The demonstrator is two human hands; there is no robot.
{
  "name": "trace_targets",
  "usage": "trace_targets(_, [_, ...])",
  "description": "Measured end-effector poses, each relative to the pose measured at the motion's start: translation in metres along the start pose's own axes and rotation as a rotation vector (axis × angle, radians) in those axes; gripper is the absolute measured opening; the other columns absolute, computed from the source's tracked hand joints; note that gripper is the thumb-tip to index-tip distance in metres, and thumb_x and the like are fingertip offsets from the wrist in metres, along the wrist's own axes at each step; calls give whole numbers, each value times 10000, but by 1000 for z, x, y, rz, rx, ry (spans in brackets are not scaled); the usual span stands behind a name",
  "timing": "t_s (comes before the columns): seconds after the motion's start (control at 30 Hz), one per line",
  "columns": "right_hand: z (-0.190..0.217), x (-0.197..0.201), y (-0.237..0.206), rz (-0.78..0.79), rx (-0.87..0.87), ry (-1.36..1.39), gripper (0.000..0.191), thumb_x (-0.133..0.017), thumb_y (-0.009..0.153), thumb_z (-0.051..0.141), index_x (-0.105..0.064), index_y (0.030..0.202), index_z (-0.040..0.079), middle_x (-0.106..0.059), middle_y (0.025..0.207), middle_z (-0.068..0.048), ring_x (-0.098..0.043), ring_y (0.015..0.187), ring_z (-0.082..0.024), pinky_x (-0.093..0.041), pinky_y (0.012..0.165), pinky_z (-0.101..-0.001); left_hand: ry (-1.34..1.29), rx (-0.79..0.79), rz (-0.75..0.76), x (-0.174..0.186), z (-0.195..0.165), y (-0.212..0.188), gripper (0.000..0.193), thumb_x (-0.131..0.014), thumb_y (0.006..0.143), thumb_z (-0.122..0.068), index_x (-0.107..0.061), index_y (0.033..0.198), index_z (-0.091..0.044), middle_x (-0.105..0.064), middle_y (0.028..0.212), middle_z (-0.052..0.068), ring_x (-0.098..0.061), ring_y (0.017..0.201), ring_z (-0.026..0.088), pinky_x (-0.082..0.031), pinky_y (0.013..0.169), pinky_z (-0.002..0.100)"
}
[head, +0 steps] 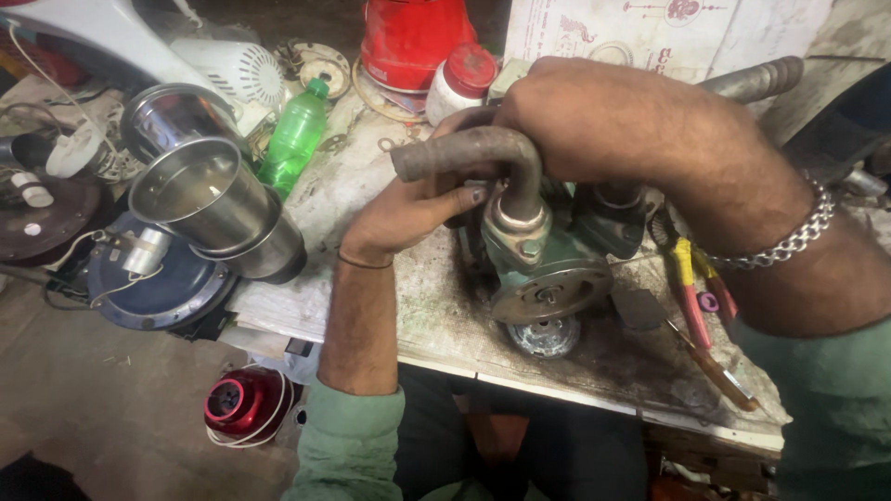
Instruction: The person works on a green electric water pump at a cluttered workbench. They align a round flange cover against the pump housing, press it into place by hand, and repeatedly tap and seat it using a small metal block, repositioning the pump between attempts.
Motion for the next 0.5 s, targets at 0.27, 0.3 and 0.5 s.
trace_targets(0.27, [0,-2,3,-71,122,102,199,-752,853,213,-771,1044,159,-769,797,-91,-754,714,-243,-596,666,-405,110,128,27,3,12,-3,549,-508,1089,31,-332,1607,-19,-496,1574,150,-471,1504,240,-398,1226,399])
trace_targets(0.3, [0,-3,4,-50,100,78,186,-755,861,230,-770,1032,156,-766,793,-93,-754,717,-241,-600,670,-402,126,130,27,4,13,-4,556,-508,1079,21,-327,1602,-28,-501,1563,141,-477,1496,237,-401,1219,393])
trace_targets(0.5, [-2,-4,3,-31,142,84,189,-774,845,247,-763,1002,142,-762,765,-90,-752,706,-236,-598,663,-391,107,108,-12,4,12,-8,494,-543,1101,-28,-407,1576,-37,-552,1515,104,-511,1458,217,-443,1243,381])
Point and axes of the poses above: each hand's wrist, its own y-axis towards the middle knuckle, its own x-axis out of the back of the hand, z = x × y, the point moved 2 cm from there along y, towards the middle knuckle
